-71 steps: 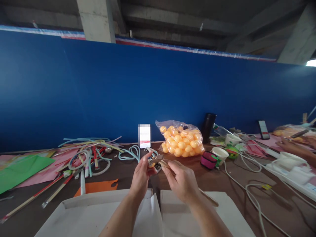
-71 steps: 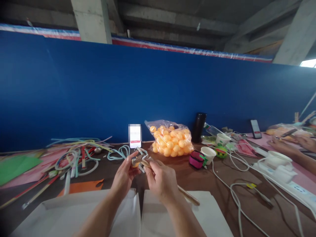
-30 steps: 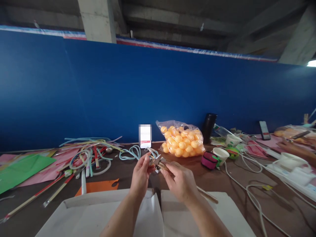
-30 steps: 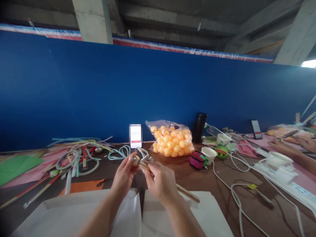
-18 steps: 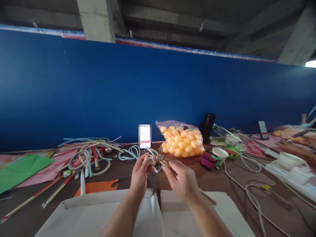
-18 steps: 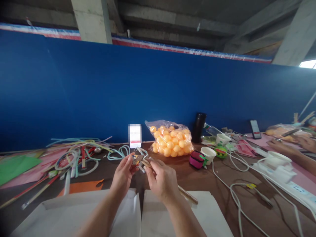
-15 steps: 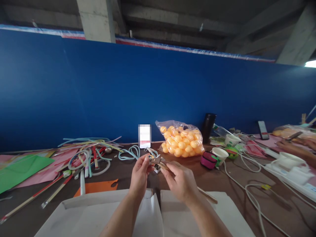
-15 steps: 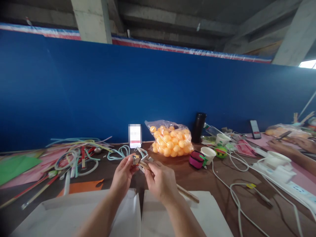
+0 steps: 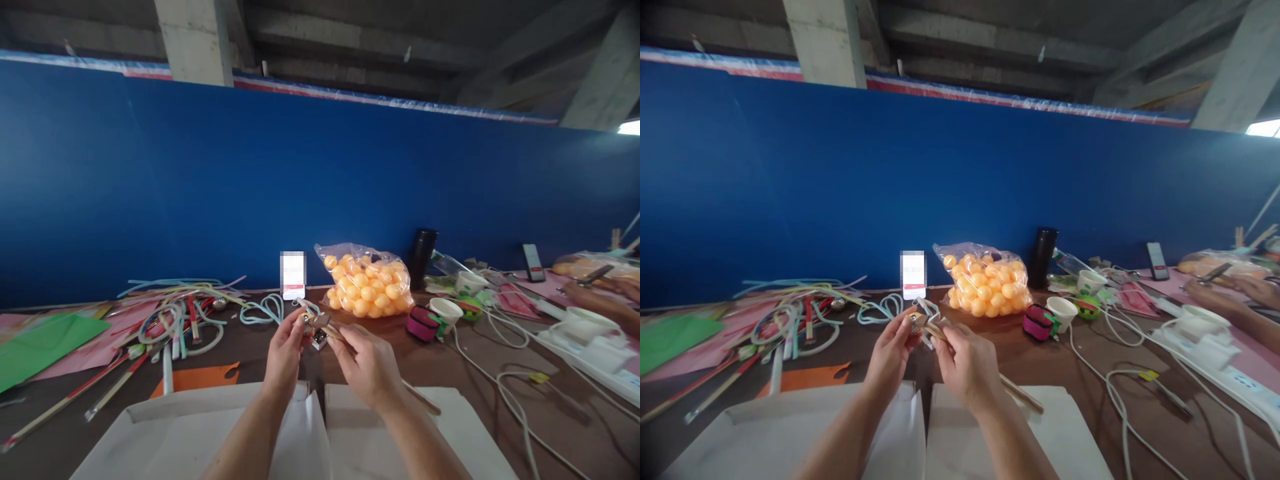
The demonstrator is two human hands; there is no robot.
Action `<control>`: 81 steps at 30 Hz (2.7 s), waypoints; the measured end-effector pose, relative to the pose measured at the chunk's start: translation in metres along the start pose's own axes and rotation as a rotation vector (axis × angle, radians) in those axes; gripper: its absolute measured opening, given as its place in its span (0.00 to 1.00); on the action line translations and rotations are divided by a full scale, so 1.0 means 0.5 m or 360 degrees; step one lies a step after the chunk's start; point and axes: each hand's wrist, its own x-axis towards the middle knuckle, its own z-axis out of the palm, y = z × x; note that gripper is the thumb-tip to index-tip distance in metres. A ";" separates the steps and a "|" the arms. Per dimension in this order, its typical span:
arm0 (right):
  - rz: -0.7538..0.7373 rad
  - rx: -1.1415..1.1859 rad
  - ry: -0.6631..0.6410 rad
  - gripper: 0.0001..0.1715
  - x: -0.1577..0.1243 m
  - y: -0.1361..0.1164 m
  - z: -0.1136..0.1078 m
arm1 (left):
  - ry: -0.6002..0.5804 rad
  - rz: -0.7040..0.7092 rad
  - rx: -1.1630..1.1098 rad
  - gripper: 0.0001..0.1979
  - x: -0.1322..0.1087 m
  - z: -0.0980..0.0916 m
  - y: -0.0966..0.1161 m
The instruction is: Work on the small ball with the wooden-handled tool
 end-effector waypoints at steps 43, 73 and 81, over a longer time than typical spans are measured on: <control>-0.0008 0.0042 -0.0021 0.16 -0.001 -0.011 -0.002 | -0.0057 0.0008 0.0000 0.25 -0.006 0.000 0.002; 0.0017 -0.0046 0.0057 0.15 -0.002 -0.003 0.003 | 0.0003 -0.0020 -0.0086 0.23 0.004 0.000 -0.005; 0.0041 -0.0032 0.0030 0.14 -0.001 -0.004 0.001 | -0.0017 -0.0005 -0.0034 0.20 0.004 -0.001 -0.005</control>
